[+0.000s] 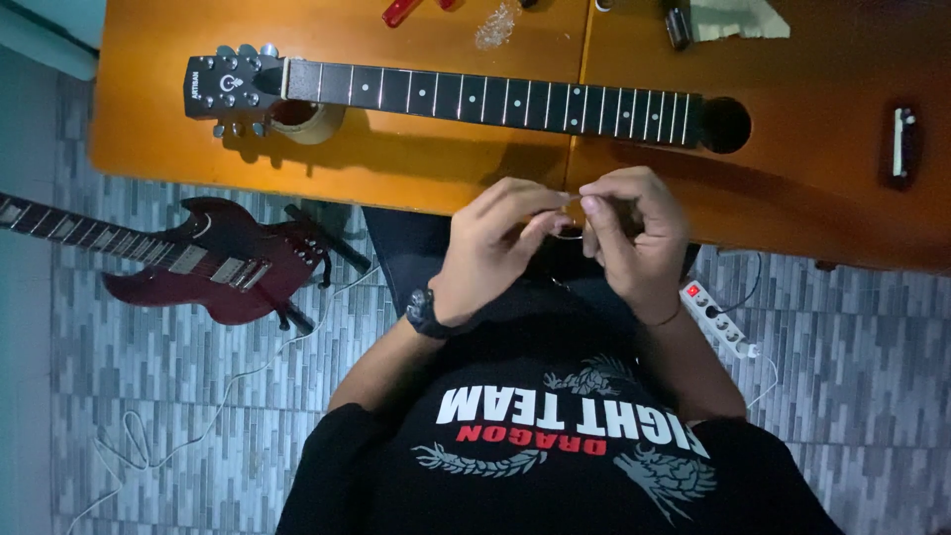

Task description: The person uses a red string winder to tighten the tuning pegs on the headstock of an acoustic guitar. They then handle a new guitar string, preparing it for installation, and continue to wind the tuning pegs.

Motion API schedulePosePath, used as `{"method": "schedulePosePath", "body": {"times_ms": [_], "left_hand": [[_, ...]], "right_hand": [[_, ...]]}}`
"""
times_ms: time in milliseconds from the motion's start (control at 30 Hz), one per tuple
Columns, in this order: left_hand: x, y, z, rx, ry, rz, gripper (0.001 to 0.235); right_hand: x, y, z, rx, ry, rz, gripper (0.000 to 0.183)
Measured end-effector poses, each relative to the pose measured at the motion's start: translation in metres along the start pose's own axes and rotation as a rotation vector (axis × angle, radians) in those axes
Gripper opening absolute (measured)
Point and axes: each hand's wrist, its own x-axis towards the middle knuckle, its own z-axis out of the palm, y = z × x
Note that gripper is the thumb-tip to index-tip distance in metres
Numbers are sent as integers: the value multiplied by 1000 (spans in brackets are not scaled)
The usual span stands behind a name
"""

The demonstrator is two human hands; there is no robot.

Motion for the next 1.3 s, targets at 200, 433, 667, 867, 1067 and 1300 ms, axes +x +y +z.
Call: {"method": "schedulePosePath", "body": {"times_ms": [200,433,667,867,1067,1300], "left_hand": [[12,6,-4,-11,120,95,11],[19,-4,-9,-390,175,-114,9],[6,-35,4,-964,249,-389,12],[-13,-28,17,-939,95,-490,40],[-9,-12,12,-722,74,-534,51],[4,-18,3,-662,350,-585,16]], "right_hand": [[0,4,0,-42,-17,-26,11],[-2,7,5,125,-69,32,12],[-7,23,3,416,1,161,22],[0,16,7,232,46,152,17],[8,12,4,173,2,100,9],[0,37,-14,526,-44,292,20]]}}
